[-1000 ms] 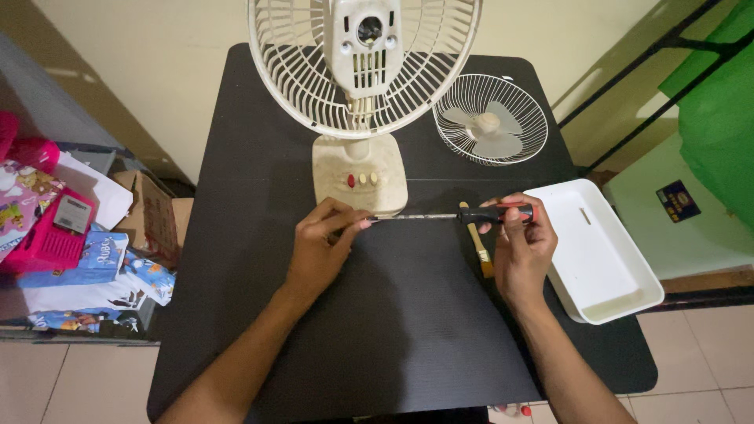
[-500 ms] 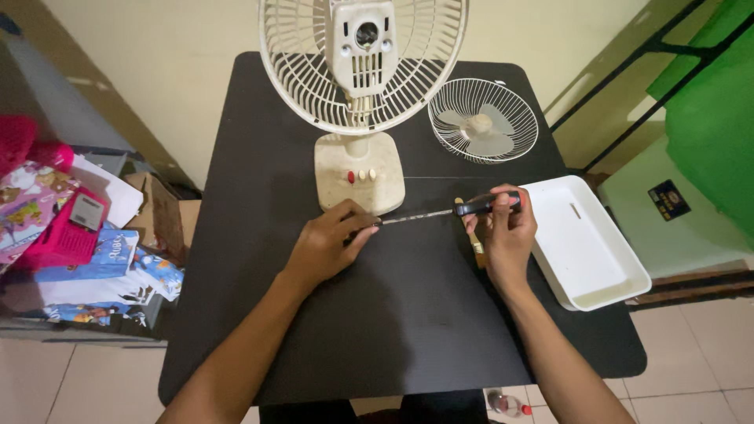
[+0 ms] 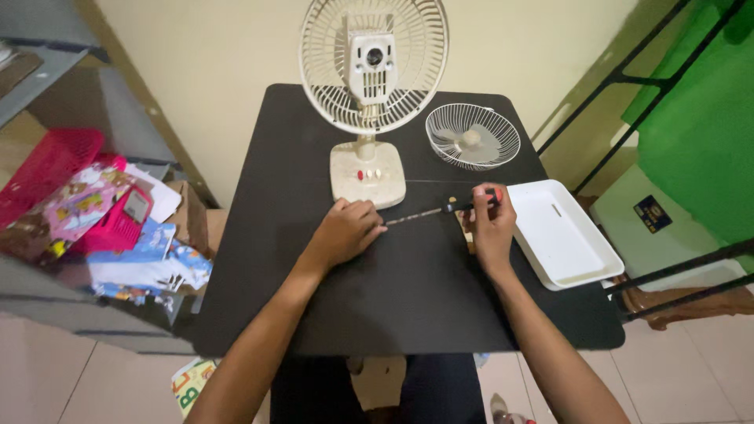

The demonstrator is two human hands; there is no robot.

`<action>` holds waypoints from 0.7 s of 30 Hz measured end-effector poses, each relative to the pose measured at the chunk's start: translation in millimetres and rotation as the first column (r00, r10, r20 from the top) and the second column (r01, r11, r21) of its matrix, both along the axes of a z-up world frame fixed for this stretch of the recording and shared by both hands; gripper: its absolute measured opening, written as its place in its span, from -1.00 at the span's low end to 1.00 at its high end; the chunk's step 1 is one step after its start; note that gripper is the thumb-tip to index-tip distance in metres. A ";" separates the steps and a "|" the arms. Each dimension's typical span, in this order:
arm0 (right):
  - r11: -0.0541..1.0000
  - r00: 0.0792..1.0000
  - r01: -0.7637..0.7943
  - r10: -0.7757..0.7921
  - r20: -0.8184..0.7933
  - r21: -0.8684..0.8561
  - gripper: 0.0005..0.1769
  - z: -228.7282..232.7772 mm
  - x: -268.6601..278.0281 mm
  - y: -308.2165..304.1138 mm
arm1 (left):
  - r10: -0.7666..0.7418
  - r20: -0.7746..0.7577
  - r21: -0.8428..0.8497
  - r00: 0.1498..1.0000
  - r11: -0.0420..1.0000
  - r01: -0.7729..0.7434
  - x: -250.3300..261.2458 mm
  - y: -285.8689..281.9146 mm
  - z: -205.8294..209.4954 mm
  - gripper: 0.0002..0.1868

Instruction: The person disassembles a small electric fan by removing the front grille and fan blade, then reassembles it by reattaching the grille and securing it with a screw. The person uses a screwdriver to remove and tighten screws on the fan housing.

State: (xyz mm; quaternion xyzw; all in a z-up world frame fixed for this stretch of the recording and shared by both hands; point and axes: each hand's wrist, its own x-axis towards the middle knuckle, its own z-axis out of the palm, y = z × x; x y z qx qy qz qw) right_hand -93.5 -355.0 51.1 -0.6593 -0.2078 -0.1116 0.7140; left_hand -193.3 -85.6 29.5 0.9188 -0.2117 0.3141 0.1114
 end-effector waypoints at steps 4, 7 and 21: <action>0.999 0.997 -0.007 0.004 -0.072 -0.049 -0.81 -2.4 -18.3 -6.5 | 0.019 0.200 -0.083 0.980 0.997 -0.002 -6.4 2.1 -6.5 -0.81; 0.995 0.999 -0.033 0.033 0.001 -0.095 -0.83 -5.1 -24.2 -13.9 | 0.169 0.059 -0.027 0.984 0.986 -0.168 -8.0 0.3 -8.2 -0.87; 0.822 0.841 0.423 -0.198 0.503 -0.382 -0.52 -39.2 -10.0 -26.3 | 0.239 0.126 0.065 0.963 0.966 -0.249 -35.7 -7.5 -3.8 -0.84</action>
